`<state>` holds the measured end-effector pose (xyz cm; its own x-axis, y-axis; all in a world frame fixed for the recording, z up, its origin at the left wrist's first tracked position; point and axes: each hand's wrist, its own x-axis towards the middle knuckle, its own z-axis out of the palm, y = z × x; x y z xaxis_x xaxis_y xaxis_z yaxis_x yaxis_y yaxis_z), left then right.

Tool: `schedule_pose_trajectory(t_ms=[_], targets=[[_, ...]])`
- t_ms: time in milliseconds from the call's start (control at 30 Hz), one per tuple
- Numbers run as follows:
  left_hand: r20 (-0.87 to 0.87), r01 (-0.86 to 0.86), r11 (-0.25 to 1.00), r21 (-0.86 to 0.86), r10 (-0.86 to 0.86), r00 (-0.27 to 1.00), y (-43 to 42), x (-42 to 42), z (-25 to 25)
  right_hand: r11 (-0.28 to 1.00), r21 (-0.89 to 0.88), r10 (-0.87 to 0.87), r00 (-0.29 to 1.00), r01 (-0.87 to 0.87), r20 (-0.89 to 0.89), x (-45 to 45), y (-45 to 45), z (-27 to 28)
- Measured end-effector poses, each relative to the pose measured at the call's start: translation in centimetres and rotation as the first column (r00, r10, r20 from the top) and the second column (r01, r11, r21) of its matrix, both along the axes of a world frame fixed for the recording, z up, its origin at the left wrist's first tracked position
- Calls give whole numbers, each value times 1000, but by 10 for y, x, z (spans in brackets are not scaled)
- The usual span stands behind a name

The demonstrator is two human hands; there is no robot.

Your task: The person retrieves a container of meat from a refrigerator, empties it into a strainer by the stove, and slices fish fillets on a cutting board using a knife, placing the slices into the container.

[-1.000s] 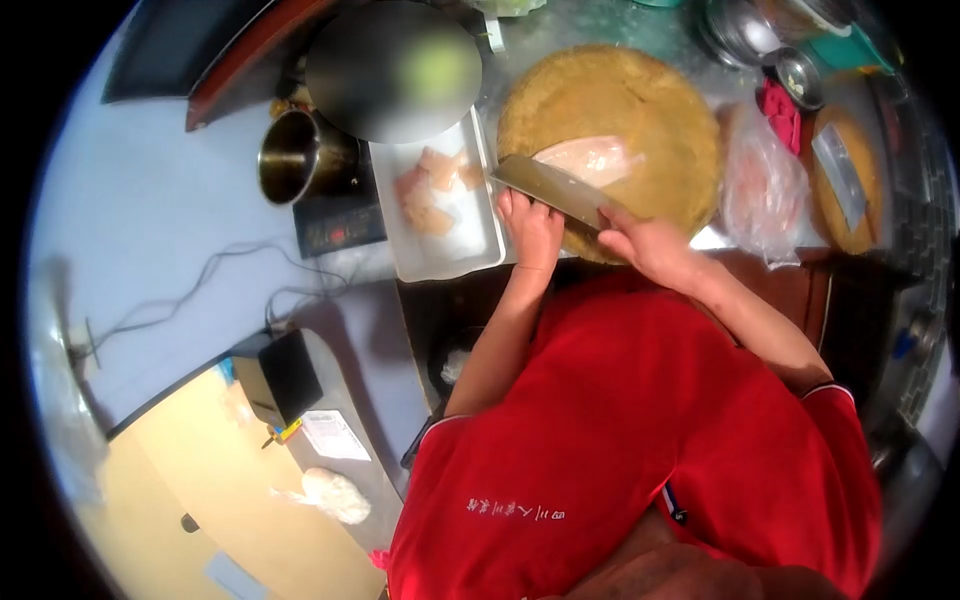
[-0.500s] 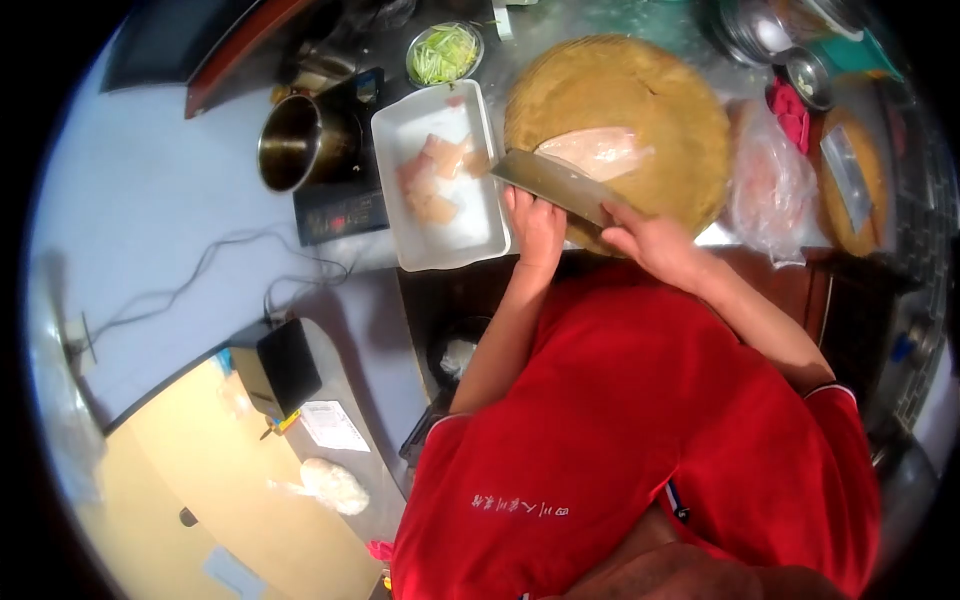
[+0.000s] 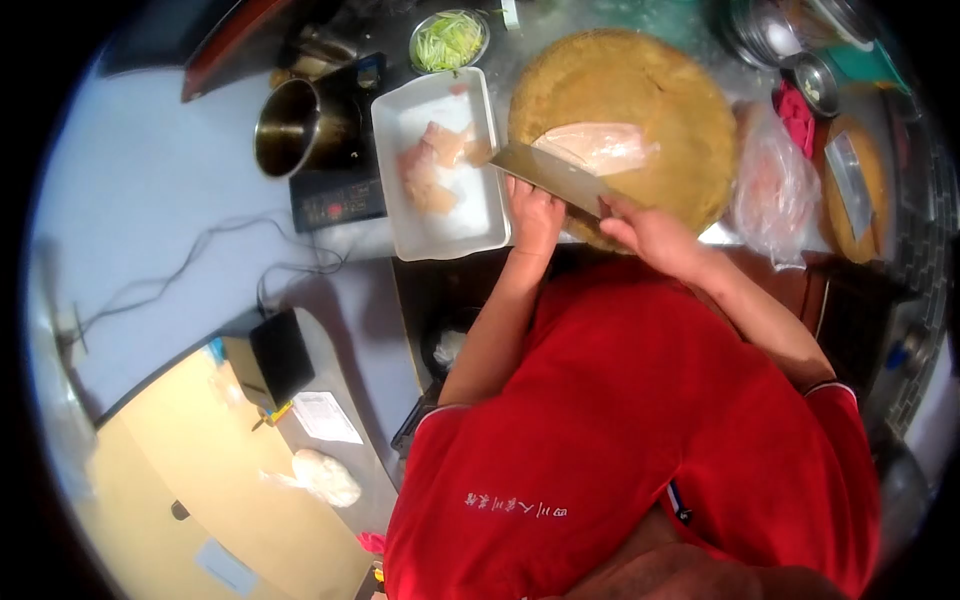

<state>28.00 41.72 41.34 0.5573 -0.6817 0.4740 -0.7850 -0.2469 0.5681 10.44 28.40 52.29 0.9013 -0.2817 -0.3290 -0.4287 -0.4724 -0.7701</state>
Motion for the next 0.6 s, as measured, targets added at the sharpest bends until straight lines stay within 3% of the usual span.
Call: schedule_pose_trajectory(t_ms=[233, 433, 600], targets=[[13, -64, 998, 9, 64, 998, 0, -4, 5, 1000, 2, 4, 999, -4, -44, 0, -2, 13], [-1, -20, 1000, 8, 20, 1000, 3, -1, -3, 995, 94, 20, 998, -26, 63, 10, -10, -1], [-31, -53, 999, 7, 53, 998, 5, -4, -5, 994, 90, 71, 995, -64, -74, 5, -14, 21]])
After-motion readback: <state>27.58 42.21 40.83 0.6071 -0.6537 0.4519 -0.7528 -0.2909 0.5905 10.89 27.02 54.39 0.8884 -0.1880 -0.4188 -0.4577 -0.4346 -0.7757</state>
